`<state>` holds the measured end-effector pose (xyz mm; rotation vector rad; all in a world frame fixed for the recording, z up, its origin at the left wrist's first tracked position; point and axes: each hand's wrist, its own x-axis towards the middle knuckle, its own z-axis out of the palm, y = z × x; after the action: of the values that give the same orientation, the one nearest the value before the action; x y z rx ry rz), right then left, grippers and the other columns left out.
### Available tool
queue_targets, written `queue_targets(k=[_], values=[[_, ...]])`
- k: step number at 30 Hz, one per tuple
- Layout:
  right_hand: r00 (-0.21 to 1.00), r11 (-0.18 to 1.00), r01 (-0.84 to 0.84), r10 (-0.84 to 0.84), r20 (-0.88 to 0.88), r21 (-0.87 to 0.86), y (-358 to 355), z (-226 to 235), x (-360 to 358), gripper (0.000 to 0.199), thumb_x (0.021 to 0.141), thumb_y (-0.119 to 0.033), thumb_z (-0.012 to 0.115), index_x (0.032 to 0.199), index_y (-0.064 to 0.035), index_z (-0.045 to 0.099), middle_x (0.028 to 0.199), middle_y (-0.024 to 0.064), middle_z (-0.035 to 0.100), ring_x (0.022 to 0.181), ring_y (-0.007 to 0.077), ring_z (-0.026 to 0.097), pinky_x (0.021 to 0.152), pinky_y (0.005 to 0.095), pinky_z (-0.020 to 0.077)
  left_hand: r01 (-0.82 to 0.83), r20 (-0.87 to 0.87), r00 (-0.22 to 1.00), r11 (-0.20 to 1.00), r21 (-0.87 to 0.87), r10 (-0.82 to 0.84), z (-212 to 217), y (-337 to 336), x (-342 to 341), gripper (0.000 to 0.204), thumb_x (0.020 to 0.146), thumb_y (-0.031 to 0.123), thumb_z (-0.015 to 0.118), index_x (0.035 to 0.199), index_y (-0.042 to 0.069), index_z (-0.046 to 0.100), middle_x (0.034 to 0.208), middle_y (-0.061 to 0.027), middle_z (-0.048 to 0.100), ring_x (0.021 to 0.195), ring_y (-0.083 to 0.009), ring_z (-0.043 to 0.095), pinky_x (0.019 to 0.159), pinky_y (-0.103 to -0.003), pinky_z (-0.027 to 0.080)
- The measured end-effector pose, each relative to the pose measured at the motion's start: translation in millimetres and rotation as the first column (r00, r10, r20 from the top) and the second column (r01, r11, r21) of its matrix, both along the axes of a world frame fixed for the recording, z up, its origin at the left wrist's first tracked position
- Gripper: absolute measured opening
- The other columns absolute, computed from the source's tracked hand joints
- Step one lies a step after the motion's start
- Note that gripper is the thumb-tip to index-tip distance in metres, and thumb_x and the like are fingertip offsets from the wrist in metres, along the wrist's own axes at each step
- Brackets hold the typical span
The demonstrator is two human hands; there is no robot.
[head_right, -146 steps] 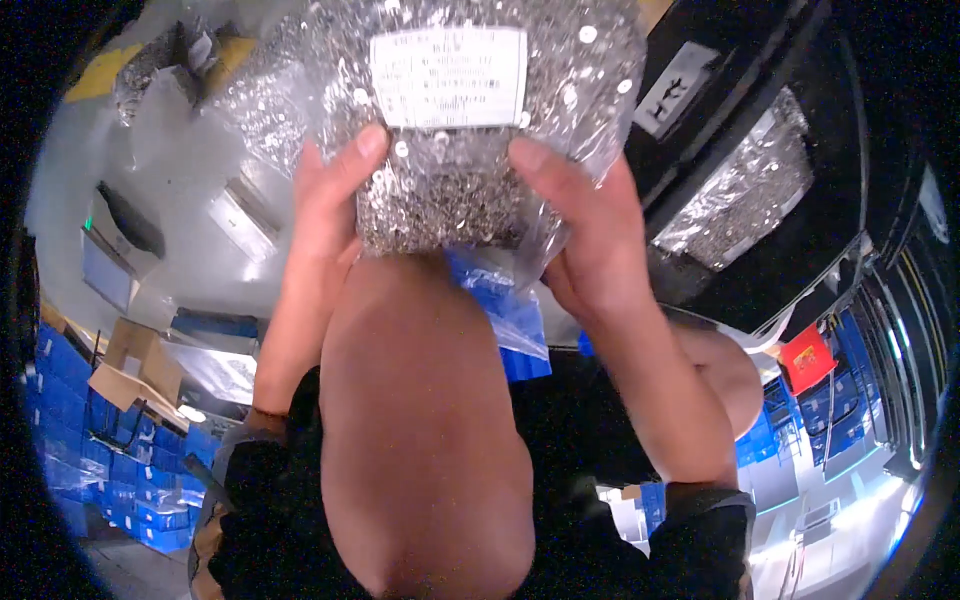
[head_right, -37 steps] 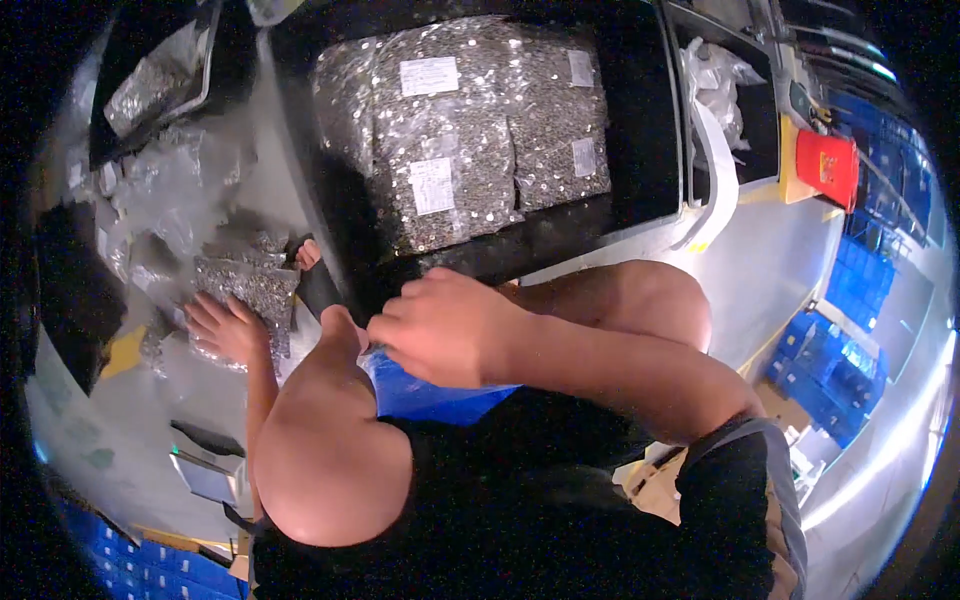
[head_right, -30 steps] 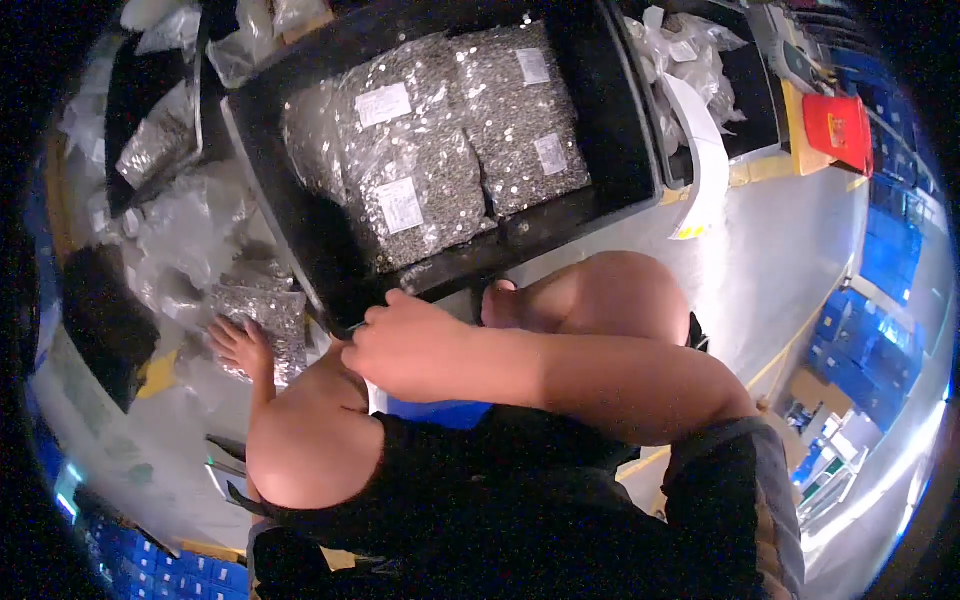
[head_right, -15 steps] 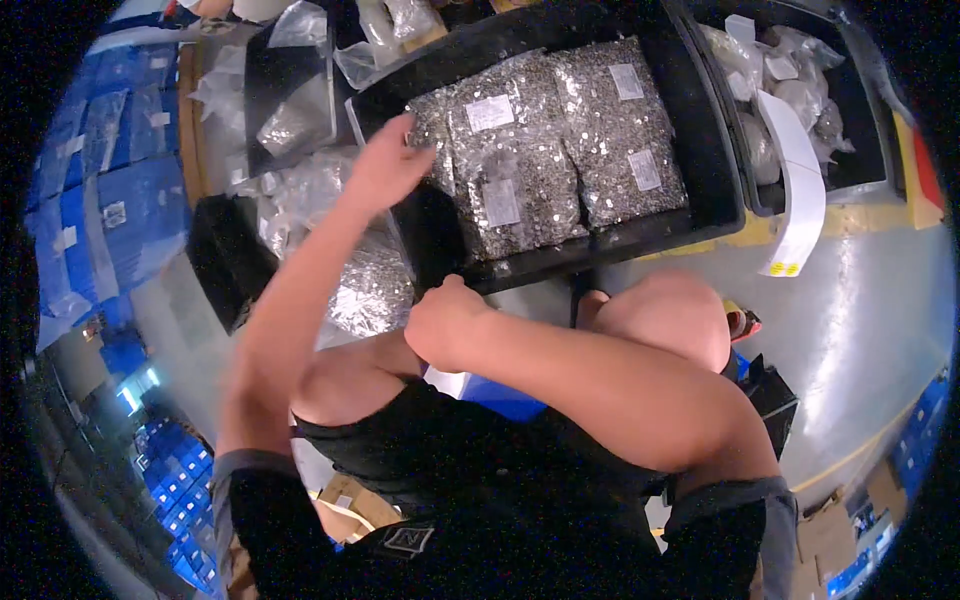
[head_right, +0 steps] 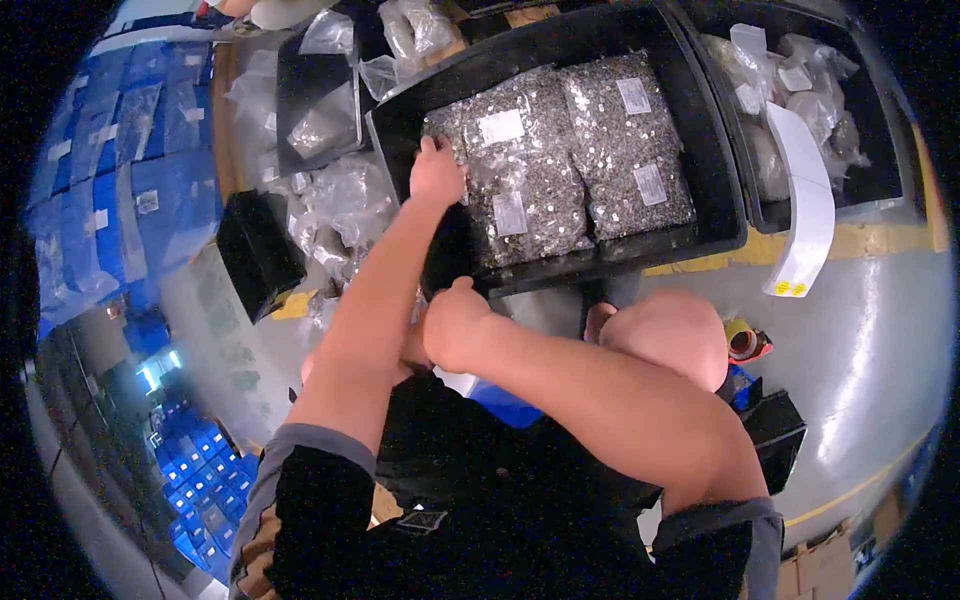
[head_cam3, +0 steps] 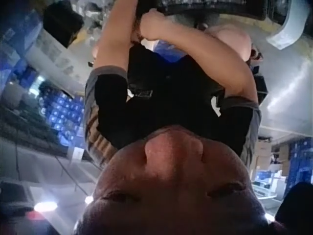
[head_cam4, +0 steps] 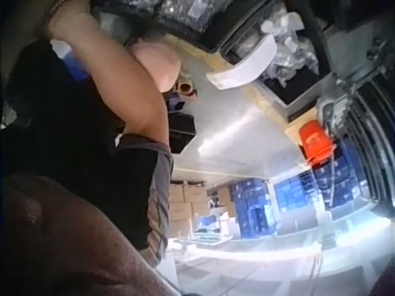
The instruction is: Sorting small metal parts from large bins into individual plastic bags and sealing them with tape.
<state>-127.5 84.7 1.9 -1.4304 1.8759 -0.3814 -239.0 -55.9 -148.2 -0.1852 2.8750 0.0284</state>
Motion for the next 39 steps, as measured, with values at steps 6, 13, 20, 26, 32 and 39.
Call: queue_targets(k=[6, 13, 20, 26, 32, 39], values=[[1.000, 1.000, 0.002, -0.002, 0.031, 0.026, 15.2, -1.8, -21.3, 0.026, 0.084, -0.022, 0.057, 0.105, -0.0082, 0.064, 0.097, 0.0131, 0.069, 0.095, 0.0326, 0.064, 0.081, 0.0501, 0.0484, -0.008, 0.119, 0.980, 0.567, 0.824, -0.159, 91.5, -54.5, -24.4, 0.049, 0.099, 0.022, 0.053, 0.142, 0.003, 0.041, 0.126, -0.0105, 0.061, 0.114, -0.0189, 0.056, 0.100, -0.032, 0.043], [0.990, 0.990, 0.118, -0.110, 0.089, -0.083, 14.9, 8.7, -25.9, 0.028, 0.083, -0.019, 0.059, 0.108, -0.0058, 0.062, 0.103, 0.0146, 0.064, 0.095, 0.0355, 0.061, 0.082, 0.0473, 0.0496, -0.384, -0.005, 0.792, 0.505, 0.773, 0.610, 80.2, -229.8, 156.2, 0.042, 0.093, 0.021, 0.061, 0.130, 0.003, 0.052, 0.107, -0.0077, 0.065, 0.089, -0.0139, 0.061, 0.077, -0.028, 0.049], [0.927, 0.940, 0.276, -0.206, 0.314, -0.199, -46.5, 2.4, 9.6, 0.039, 0.084, -0.004, 0.057, 0.123, -0.0047, 0.056, 0.112, 0.0139, 0.060, 0.099, 0.0280, 0.062, 0.085, 0.0370, 0.0499, -0.841, 0.170, 0.090, -0.017, 0.541, 0.981, -59.4, -253.9, 384.9, 0.087, 0.079, 0.034, 0.076, 0.138, -0.012, 0.033, 0.119, -0.0209, 0.061, 0.106, -0.0258, 0.060, 0.092, -0.035, 0.046], [0.481, 0.746, 0.666, -0.464, 0.744, 0.035, -186.1, -79.6, 45.5, 0.047, 0.091, -0.011, 0.060, 0.135, -0.0013, 0.045, 0.128, 0.0151, 0.055, 0.116, 0.0224, 0.054, 0.097, 0.0348, 0.0440, -0.556, 0.474, 0.005, -0.391, 0.733, 0.881, -77.5, -240.1, 359.8, 0.084, 0.079, 0.042, 0.076, 0.132, -0.011, 0.039, 0.108, -0.0168, 0.064, 0.093, -0.0225, 0.063, 0.084, -0.034, 0.050], [0.712, 0.717, 0.695, -0.697, 0.085, 0.059, -263.2, -242.8, 42.4, 0.067, 0.081, -0.038, 0.070, 0.132, -0.0017, 0.047, 0.126, 0.0256, 0.055, 0.119, 0.0385, 0.052, 0.099, 0.0439, 0.0429, -0.621, 0.392, 0.031, -0.289, 0.728, 0.920, -103.3, -235.2, 351.7, 0.064, 0.082, 0.040, 0.075, 0.120, -0.005, 0.048, 0.094, -0.0107, 0.063, 0.077, -0.0146, 0.060, 0.063, -0.031, 0.049], [0.744, 0.737, 0.648, -0.666, 0.046, 0.194, -288.1, -250.9, 70.6, 0.070, 0.077, -0.050, 0.071, 0.123, -0.0002, 0.055, 0.122, 0.0239, 0.059, 0.111, 0.0396, 0.058, 0.095, 0.0472, 0.0455, -0.332, 0.410, 0.173, -0.339, 0.880, 0.895, -94.6, -258.0, 390.5, 0.055, 0.089, 0.018, 0.069, 0.134, 0.003, 0.040, 0.115, -0.0091, 0.060, 0.099, -0.0172, 0.058, 0.086, -0.032, 0.048]])
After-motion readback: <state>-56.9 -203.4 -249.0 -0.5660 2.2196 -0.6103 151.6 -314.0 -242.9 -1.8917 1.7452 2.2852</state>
